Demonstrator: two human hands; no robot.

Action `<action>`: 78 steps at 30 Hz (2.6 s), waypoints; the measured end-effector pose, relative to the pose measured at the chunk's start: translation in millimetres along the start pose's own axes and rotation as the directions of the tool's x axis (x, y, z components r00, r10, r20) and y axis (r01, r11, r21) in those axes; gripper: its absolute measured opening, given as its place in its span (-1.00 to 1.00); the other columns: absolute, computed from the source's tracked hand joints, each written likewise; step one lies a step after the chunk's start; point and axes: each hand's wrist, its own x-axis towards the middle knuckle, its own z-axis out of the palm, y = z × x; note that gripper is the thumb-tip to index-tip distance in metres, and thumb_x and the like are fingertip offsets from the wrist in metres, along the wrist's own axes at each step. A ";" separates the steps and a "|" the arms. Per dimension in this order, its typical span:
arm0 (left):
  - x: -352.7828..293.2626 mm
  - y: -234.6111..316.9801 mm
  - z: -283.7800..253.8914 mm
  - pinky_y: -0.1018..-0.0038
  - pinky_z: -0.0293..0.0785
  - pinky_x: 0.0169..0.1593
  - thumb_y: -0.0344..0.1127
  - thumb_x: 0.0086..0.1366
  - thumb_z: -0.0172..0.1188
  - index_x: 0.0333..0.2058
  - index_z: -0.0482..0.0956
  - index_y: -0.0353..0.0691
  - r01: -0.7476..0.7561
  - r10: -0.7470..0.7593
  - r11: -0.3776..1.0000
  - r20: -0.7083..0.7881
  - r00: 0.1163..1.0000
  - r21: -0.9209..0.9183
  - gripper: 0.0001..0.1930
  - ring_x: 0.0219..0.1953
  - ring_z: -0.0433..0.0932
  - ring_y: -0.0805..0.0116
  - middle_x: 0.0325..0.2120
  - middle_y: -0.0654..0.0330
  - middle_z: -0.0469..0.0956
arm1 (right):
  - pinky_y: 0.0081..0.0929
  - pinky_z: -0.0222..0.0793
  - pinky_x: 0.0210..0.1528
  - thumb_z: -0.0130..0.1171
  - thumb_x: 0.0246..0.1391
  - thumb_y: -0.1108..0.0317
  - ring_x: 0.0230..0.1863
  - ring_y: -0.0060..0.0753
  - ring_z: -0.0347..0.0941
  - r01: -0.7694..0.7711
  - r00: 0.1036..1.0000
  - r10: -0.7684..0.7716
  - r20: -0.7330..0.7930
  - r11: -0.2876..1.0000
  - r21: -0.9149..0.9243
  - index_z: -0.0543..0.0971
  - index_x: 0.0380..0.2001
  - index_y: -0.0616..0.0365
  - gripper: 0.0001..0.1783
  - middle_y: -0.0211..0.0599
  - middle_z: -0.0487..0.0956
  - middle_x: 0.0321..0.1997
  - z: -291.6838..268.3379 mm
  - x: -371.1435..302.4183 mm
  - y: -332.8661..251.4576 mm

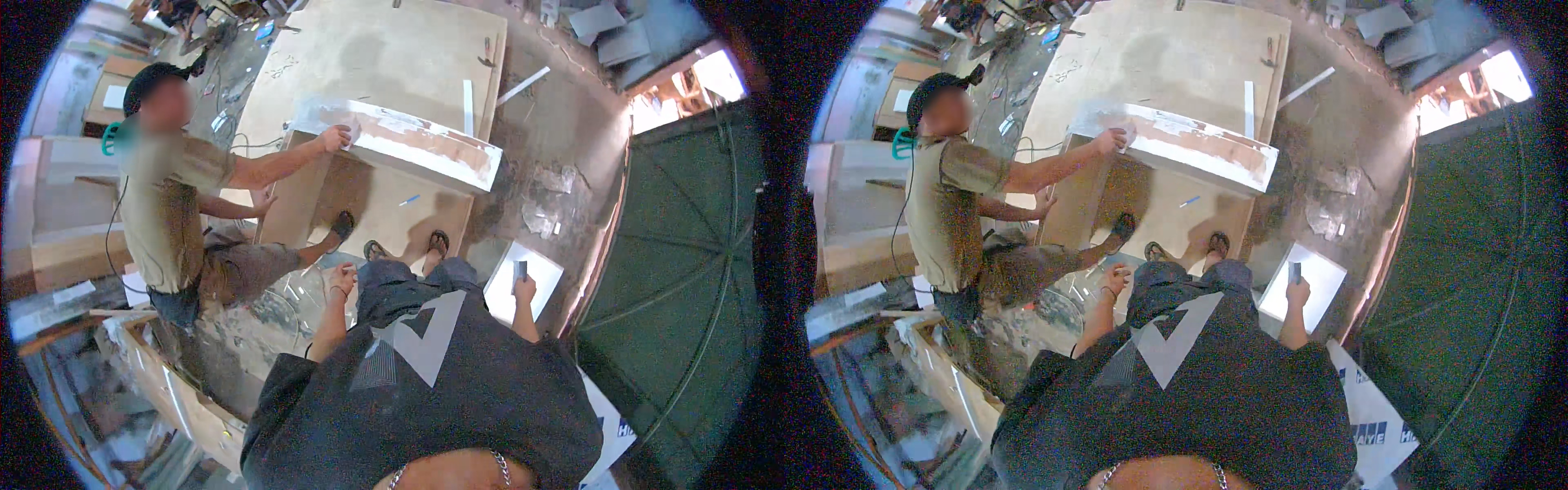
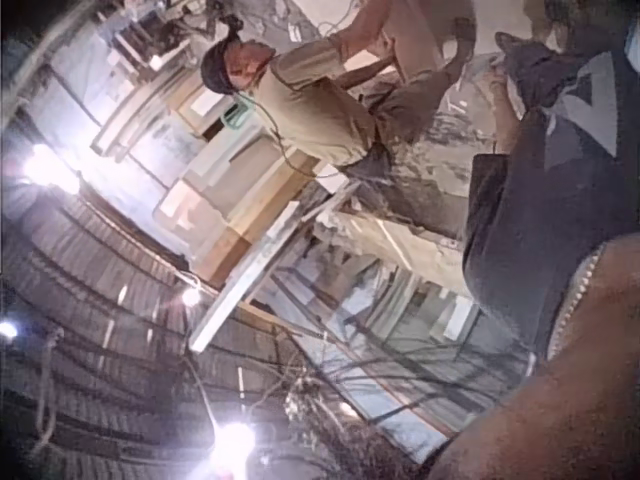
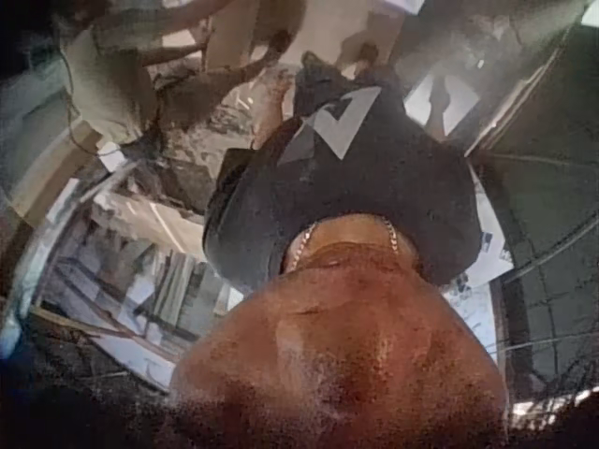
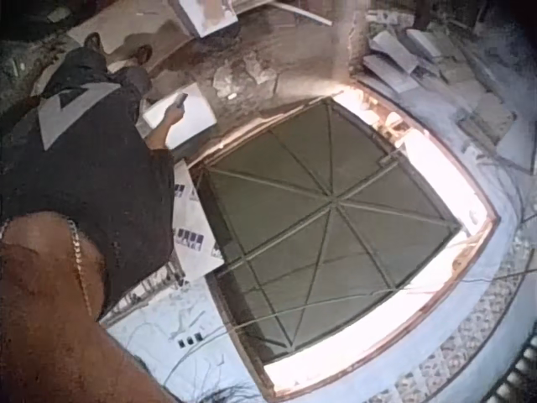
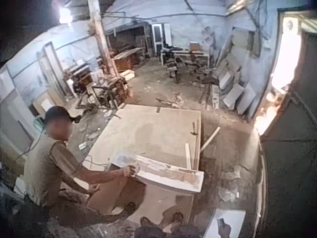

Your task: The person applies putty to the joints and surfaces of a wooden cabinet structure using scrapers. The person spreads the white filler over the seams, wipes away excess, and uses two scrapers to transfer and smooth the material across several different sections of the wood.

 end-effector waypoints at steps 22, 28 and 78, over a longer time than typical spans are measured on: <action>20.6 -20.2 31.6 0.38 0.38 -0.31 -0.32 0.02 0.11 -0.34 0.44 -0.16 -0.047 0.060 0.995 -0.152 0.987 0.088 -0.82 -0.45 0.44 0.26 -0.53 0.11 0.46 | -0.24 0.31 -0.23 -0.03 -0.21 0.30 -0.33 -0.04 0.45 0.175 0.985 -0.175 -0.009 0.985 -0.008 0.53 -0.37 0.25 -0.68 0.02 0.52 -0.42 4.3 31.6 -26.7; 24.6 -25.4 33.2 0.40 0.38 -0.34 -0.33 -0.02 0.14 -0.37 0.45 -0.14 -0.052 0.060 0.997 -0.157 0.986 0.057 -0.82 -0.46 0.45 0.30 -0.52 0.09 0.48 | -0.25 0.33 -0.22 -0.01 -0.23 0.29 -0.32 -0.04 0.46 0.127 0.991 -0.129 -0.038 0.990 -0.058 0.54 -0.35 0.20 -0.67 -0.02 0.53 -0.40 -5.6 28.1 -23.6; 19.6 -28.2 26.1 0.51 0.33 -0.56 -0.35 0.07 0.04 -0.29 0.40 -0.14 -0.147 0.149 0.984 -0.014 0.989 0.097 -0.82 -0.67 0.36 0.46 -0.60 0.18 0.48 | -0.23 0.32 -0.26 -0.09 -0.31 0.38 -0.38 -0.03 0.45 0.179 0.984 -0.178 -0.025 0.982 0.053 0.53 -0.43 0.22 -0.69 -0.02 0.52 -0.48 -13.6 16.6 -40.3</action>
